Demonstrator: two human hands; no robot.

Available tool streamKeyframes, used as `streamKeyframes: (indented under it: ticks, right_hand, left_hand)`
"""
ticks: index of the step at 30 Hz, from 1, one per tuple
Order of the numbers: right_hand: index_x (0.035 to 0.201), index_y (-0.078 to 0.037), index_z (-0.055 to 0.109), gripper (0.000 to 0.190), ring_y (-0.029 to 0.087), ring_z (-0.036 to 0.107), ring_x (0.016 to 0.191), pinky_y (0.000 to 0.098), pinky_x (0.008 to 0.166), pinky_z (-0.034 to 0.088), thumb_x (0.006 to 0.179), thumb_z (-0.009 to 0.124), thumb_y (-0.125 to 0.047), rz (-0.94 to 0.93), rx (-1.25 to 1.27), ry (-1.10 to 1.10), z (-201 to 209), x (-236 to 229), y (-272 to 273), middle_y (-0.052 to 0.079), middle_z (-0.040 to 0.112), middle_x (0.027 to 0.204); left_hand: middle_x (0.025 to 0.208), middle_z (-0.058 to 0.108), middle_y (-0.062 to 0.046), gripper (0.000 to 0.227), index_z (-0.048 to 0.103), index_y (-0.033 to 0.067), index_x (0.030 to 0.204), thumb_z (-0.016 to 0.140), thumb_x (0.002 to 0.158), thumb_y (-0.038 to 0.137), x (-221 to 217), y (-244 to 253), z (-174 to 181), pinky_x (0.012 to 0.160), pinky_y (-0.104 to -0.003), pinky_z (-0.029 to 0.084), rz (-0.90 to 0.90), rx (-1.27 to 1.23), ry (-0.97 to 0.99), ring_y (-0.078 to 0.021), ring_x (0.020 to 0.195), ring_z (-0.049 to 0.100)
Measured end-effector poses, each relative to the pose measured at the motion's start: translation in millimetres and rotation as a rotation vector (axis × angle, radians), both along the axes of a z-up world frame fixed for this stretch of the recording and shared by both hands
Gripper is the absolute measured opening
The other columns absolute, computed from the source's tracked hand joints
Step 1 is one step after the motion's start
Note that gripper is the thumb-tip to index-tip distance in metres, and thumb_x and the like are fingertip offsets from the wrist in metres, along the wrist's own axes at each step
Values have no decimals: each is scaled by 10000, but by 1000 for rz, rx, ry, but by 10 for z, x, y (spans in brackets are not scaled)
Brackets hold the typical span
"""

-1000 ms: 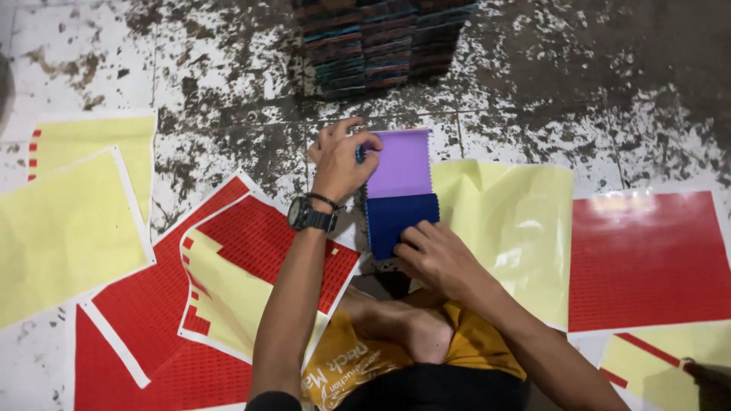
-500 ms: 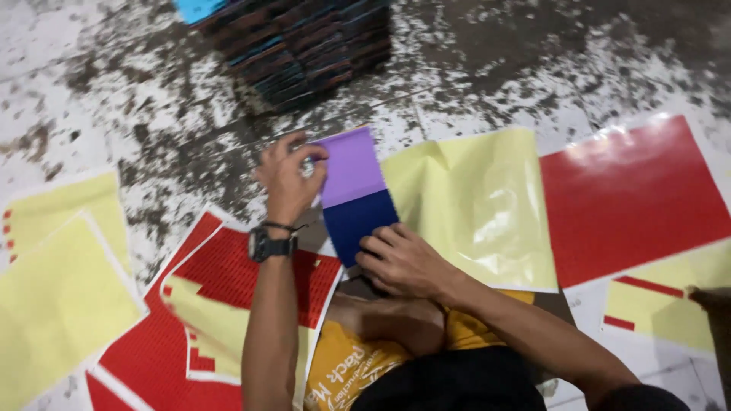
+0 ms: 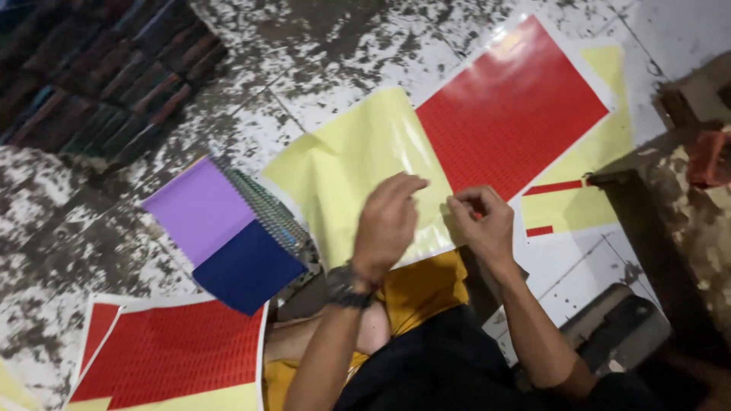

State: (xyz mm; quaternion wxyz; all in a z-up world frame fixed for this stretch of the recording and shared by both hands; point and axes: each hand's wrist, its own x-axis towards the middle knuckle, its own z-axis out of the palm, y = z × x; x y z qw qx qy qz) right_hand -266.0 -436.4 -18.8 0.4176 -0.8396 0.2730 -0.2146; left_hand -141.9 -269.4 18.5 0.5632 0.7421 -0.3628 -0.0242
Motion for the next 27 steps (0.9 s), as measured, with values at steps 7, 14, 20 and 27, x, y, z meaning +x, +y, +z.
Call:
streamKeyframes:
  ticks: [7, 14, 20, 27]
  right_hand:
    - [1058, -89, 780, 218, 262, 702, 845, 346, 732, 565, 911, 806, -248, -189, 105, 194, -76, -317, -75, 142, 701, 925]
    - [1053, -28, 785, 198, 292, 712, 758, 381, 674, 586, 881, 761, -123, -75, 48, 150, -18, -139, 240, 177, 690, 845]
    - [1002, -18, 795, 269, 202, 669, 651, 322, 614, 562, 826, 865, -210, -123, 0, 151, -208, -127, 319, 127, 670, 769]
    - [912, -74, 820, 150, 189, 658, 593, 298, 563, 552, 794, 881, -143, -222, -37, 85, -181, -96, 424, 109, 672, 719]
  left_hand:
    - [1582, 447, -80, 572, 461, 206, 1524, 570, 968, 281, -314, -286, -539, 1181, -651, 245, -167, 573, -97, -398, 1498, 314]
    - [1589, 449, -18, 581, 482, 213, 1521, 516, 948, 308, -559, 6, -730, 1093, -679, 359, 119, 526, -186, -415, 1435, 404]
    - [1441, 563, -28, 480, 613, 194, 1370, 507, 934, 367, -725, -170, -828, 969, -546, 451, 400, 446, -346, -346, 1192, 535]
    - [1224, 516, 46, 444, 652, 223, 1230, 653, 786, 215, -694, -179, -836, 887, -423, 481, 150, 191, 342, -250, 1071, 593]
